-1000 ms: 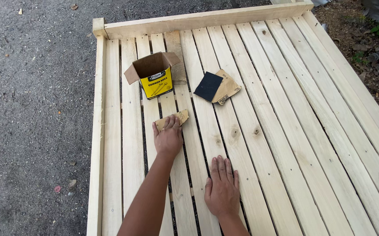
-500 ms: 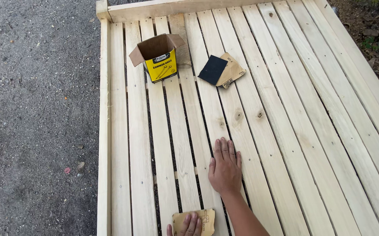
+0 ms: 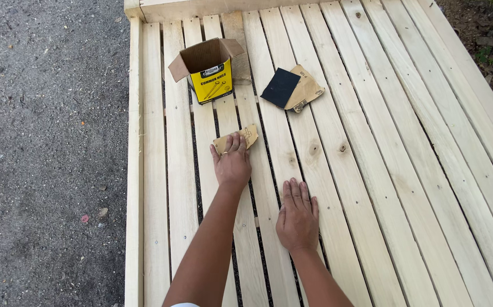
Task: The person sands the slatted wooden surface of a furniture frame by hand, rubbing sandpaper back and forth across the wood slats while steadying the frame with the other hand. They switch between sandpaper sheets and a black sanding pad, working over different sections of the slats and edges.
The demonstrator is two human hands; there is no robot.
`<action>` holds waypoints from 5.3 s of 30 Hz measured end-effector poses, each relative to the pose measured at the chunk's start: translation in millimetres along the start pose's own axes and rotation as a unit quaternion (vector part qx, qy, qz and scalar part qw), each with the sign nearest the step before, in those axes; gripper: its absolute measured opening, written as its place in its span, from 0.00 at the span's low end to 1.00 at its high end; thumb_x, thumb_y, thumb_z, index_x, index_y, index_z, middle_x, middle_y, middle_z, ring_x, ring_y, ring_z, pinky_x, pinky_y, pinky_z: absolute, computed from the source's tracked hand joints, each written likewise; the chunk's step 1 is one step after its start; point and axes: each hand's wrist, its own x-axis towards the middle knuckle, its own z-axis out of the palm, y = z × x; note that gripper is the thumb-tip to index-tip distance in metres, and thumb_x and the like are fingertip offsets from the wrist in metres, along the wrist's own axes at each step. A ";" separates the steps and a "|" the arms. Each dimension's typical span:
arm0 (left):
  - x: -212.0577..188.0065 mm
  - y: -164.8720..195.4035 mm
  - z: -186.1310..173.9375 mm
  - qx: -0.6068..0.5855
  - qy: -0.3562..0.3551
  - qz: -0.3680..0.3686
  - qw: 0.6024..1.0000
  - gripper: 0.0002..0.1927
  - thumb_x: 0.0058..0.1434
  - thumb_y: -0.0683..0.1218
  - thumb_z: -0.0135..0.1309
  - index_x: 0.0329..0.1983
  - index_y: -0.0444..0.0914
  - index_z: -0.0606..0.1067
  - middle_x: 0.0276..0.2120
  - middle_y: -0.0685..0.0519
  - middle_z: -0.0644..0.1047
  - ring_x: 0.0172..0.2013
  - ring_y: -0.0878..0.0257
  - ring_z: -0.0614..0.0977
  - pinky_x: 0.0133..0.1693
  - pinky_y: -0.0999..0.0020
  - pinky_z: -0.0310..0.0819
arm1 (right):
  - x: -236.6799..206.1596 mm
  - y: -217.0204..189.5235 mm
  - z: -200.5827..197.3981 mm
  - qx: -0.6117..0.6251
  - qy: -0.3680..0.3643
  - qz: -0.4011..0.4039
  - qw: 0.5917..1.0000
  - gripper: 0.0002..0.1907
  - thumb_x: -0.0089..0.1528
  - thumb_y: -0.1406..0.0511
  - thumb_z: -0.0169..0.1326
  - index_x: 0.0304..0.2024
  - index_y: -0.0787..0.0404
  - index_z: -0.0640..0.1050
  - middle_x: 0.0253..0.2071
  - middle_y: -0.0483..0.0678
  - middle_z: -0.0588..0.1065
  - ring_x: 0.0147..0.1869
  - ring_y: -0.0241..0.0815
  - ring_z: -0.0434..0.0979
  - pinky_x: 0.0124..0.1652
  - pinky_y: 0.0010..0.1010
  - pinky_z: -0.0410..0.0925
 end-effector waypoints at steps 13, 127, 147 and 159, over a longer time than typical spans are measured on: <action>-369.5 -19.4 53.5 -0.028 -0.203 0.072 0.976 0.28 0.69 0.48 0.42 0.73 0.41 0.59 0.75 0.56 0.58 0.73 0.61 0.54 0.69 0.38 0.32 | 19.8 -5.9 -27.3 0.033 -0.070 -0.012 0.997 0.32 0.67 0.62 0.42 0.75 0.52 0.57 0.79 0.42 0.51 0.82 0.46 0.46 0.73 0.52 0.46; 27.5 -18.8 11.0 0.050 -0.109 0.235 0.964 0.26 0.73 0.52 0.37 0.74 0.48 0.62 0.74 0.60 0.59 0.73 0.62 0.56 0.67 0.32 0.28 | -127.6 -14.4 -30.6 -0.007 0.008 0.253 0.968 0.29 0.65 0.57 0.43 0.71 0.45 0.63 0.76 0.38 0.57 0.80 0.42 0.51 0.73 0.54 0.44; 156.3 1.8 -28.1 -0.006 -0.172 0.608 0.775 0.23 0.64 0.47 0.49 0.63 0.45 0.74 0.65 0.57 0.73 0.60 0.55 0.80 0.65 0.48 0.59 | -25.7 -75.9 -8.4 -0.055 0.138 0.614 0.775 0.24 0.64 0.66 0.51 0.65 0.55 0.70 0.73 0.49 0.66 0.79 0.56 0.58 0.66 0.64 0.54; 243.7 -107.4 -165.6 -0.220 -0.205 0.161 0.940 0.13 0.71 0.46 0.50 0.48 0.30 0.77 0.54 0.39 0.72 0.45 0.48 0.79 0.44 0.60 0.76 | 315.1 -103.9 -35.2 0.195 -0.025 0.650 0.734 0.53 0.56 0.40 0.63 0.75 0.46 0.54 0.73 0.62 0.49 0.77 0.61 0.51 0.63 0.53 0.63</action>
